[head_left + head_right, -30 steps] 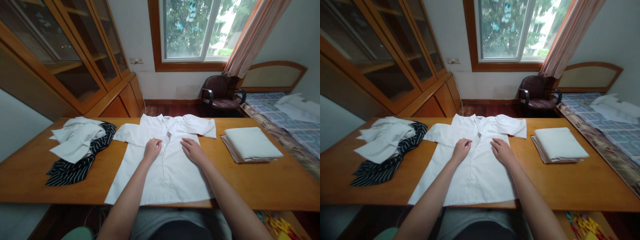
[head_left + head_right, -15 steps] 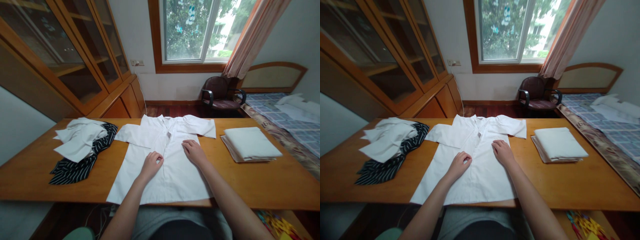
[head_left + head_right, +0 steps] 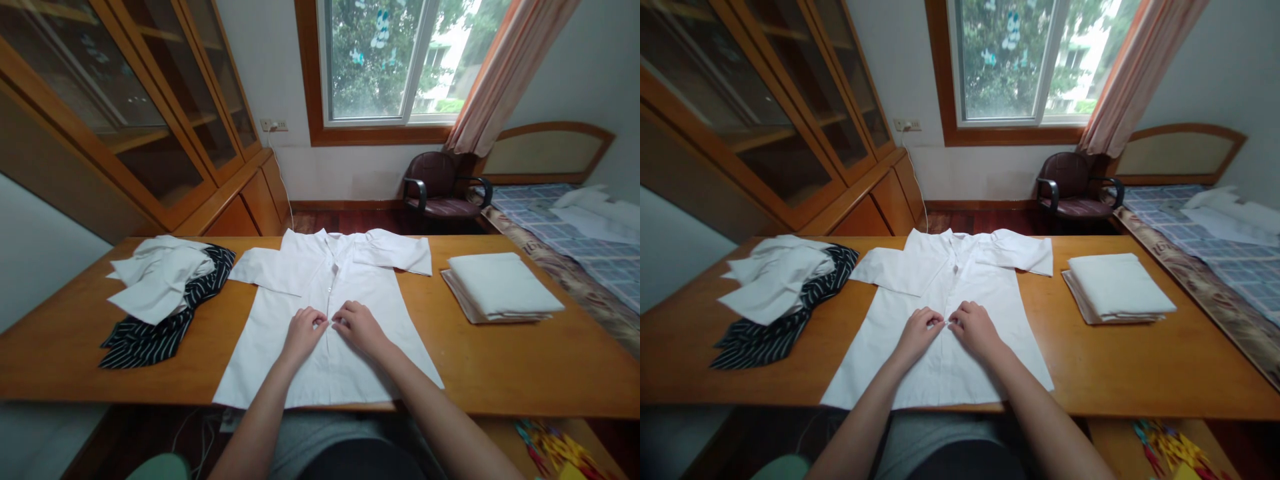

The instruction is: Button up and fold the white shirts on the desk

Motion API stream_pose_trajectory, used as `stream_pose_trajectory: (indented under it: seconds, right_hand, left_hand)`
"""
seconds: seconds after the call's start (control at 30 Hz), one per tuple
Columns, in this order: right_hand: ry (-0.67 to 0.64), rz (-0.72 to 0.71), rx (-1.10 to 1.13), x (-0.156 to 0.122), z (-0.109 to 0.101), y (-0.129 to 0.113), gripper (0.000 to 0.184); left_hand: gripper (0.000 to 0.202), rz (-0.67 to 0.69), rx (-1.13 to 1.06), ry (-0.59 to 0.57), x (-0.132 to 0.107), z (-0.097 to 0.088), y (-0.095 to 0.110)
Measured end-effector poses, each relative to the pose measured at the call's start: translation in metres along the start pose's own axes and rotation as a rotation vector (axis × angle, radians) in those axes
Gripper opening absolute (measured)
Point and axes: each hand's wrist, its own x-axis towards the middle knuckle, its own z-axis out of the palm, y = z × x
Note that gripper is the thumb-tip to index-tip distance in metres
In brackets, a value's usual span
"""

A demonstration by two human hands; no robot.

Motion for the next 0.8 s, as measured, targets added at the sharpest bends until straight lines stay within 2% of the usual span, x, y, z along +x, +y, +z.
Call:
stream_pose_trajectory:
  seconds: [0.37, 0.8]
  right_hand:
    - [-0.014, 0.062, 0.071, 0.0062, 0.0040, -0.0052, 0.003]
    - [-0.009, 0.050, 0.083, 0.0044, 0.0021, -0.0062, 0.004]
  left_hand:
    - [0.008, 0.022, -0.005, 0.012, -0.0040, -0.0002, -0.0010]
    - [0.008, 0.037, 0.015, -0.013, -0.0043, -0.0006, -0.0015]
